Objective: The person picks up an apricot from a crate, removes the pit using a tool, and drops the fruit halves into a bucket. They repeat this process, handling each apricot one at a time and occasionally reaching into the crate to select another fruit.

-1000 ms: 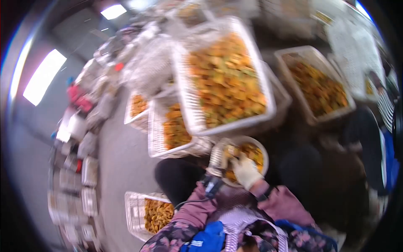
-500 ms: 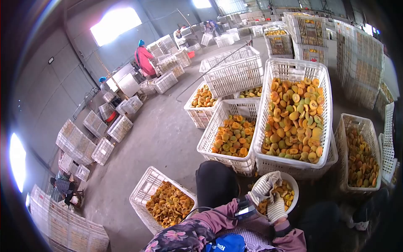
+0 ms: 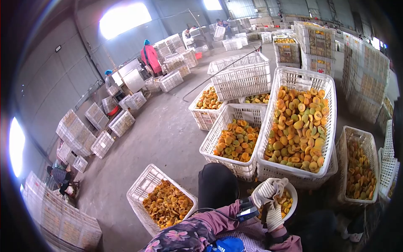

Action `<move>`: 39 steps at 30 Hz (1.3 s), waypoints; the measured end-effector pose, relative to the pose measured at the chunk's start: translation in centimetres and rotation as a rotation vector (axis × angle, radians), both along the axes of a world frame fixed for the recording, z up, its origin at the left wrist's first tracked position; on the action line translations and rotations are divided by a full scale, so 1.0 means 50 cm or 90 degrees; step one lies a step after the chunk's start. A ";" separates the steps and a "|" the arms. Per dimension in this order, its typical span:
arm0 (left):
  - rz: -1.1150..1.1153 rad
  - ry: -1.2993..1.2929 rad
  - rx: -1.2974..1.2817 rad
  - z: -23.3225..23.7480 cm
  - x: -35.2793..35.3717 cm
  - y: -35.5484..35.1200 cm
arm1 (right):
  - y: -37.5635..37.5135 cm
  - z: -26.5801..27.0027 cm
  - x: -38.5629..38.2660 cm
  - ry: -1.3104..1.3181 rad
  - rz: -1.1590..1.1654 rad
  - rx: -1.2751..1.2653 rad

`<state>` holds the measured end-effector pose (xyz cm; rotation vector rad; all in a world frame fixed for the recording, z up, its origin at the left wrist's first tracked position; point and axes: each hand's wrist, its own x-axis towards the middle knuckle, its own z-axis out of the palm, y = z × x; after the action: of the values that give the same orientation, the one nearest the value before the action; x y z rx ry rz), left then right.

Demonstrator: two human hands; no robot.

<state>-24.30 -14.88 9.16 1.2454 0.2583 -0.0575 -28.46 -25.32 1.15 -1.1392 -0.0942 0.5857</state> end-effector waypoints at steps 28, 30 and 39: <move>-0.596 0.186 0.928 -0.096 0.439 0.091 | 0.006 0.061 0.050 0.411 -0.056 0.116; -0.556 0.157 0.895 -0.095 0.427 0.095 | 0.007 0.068 0.045 0.406 -0.055 0.097; -0.478 -0.011 0.789 -0.071 0.376 0.097 | 0.012 0.056 0.040 0.379 -0.058 0.075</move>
<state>-5.51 -10.05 5.63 2.5209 -0.2720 -0.6042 -26.45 -24.74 3.95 -0.8132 0.4271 0.8042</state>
